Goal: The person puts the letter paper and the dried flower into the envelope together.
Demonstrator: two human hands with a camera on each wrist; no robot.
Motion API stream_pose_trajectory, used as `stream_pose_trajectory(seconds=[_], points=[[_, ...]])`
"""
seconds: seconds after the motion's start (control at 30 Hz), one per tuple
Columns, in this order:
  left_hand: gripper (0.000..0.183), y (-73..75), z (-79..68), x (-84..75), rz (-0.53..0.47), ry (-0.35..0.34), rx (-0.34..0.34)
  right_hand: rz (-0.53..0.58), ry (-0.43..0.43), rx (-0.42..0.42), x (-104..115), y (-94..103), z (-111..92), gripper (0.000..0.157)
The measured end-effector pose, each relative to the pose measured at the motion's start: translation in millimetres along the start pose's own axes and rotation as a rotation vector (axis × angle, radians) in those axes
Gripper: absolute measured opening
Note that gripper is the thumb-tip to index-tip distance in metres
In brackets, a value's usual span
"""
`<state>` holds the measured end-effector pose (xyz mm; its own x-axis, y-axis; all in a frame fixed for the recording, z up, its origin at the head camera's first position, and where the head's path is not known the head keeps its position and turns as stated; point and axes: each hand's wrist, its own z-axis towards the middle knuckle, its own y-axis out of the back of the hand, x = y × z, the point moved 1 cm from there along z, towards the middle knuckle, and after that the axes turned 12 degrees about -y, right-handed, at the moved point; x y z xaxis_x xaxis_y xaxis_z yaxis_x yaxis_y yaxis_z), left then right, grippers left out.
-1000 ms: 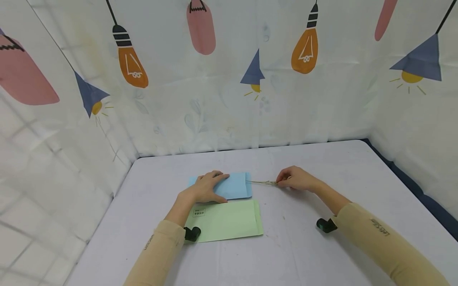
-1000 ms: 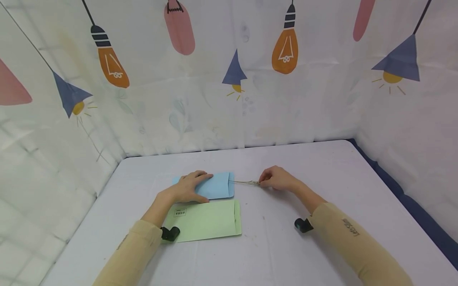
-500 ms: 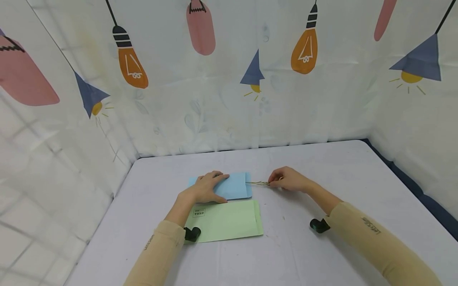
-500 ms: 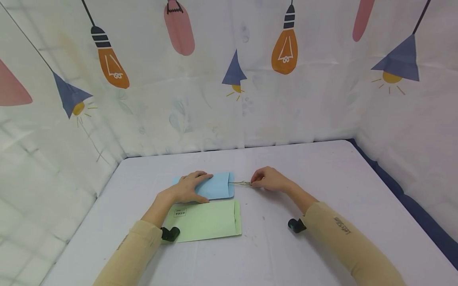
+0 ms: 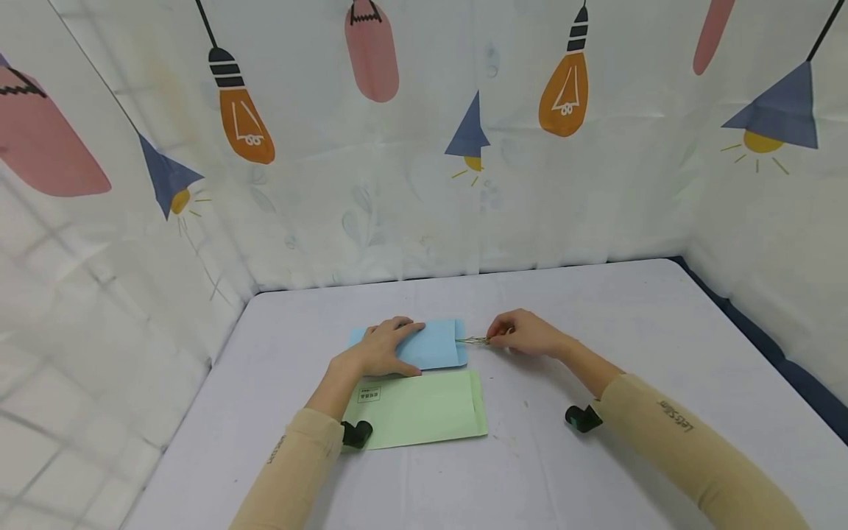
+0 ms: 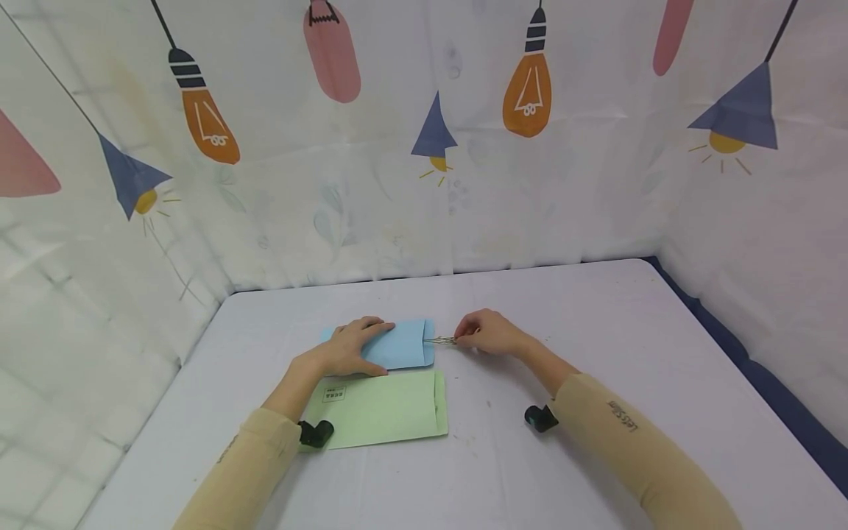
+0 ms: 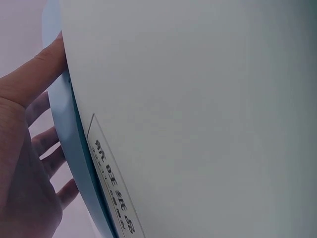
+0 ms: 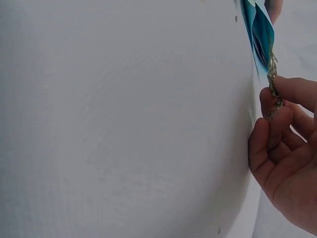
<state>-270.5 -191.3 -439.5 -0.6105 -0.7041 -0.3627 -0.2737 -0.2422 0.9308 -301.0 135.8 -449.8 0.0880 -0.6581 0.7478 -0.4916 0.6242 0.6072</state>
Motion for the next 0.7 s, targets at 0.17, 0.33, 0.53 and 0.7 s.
stream_pose_trajectory(seconds=[0.17, 0.33, 0.53, 0.7], points=[[0.094, -0.1, -0.1, -0.2, 0.000, 0.003, -0.001, 0.011, 0.004, 0.008, 6, -5.2, 2, 0.009], [0.094, -1.1, -0.4, 0.5, 0.000, 0.004, 0.001, 0.012, 0.001, 0.014, 11, -12.0, 4, 0.009], [0.094, -1.5, -0.8, 1.0, -0.002, 0.001, -0.008, 0.025, 0.016, 0.017, 18, -16.6, 5, 0.009], [0.093, -1.7, -0.8, 0.4, -0.011, 0.004, -0.011, 0.026, 0.024, 0.027, 22, -20.3, 8, 0.010]])
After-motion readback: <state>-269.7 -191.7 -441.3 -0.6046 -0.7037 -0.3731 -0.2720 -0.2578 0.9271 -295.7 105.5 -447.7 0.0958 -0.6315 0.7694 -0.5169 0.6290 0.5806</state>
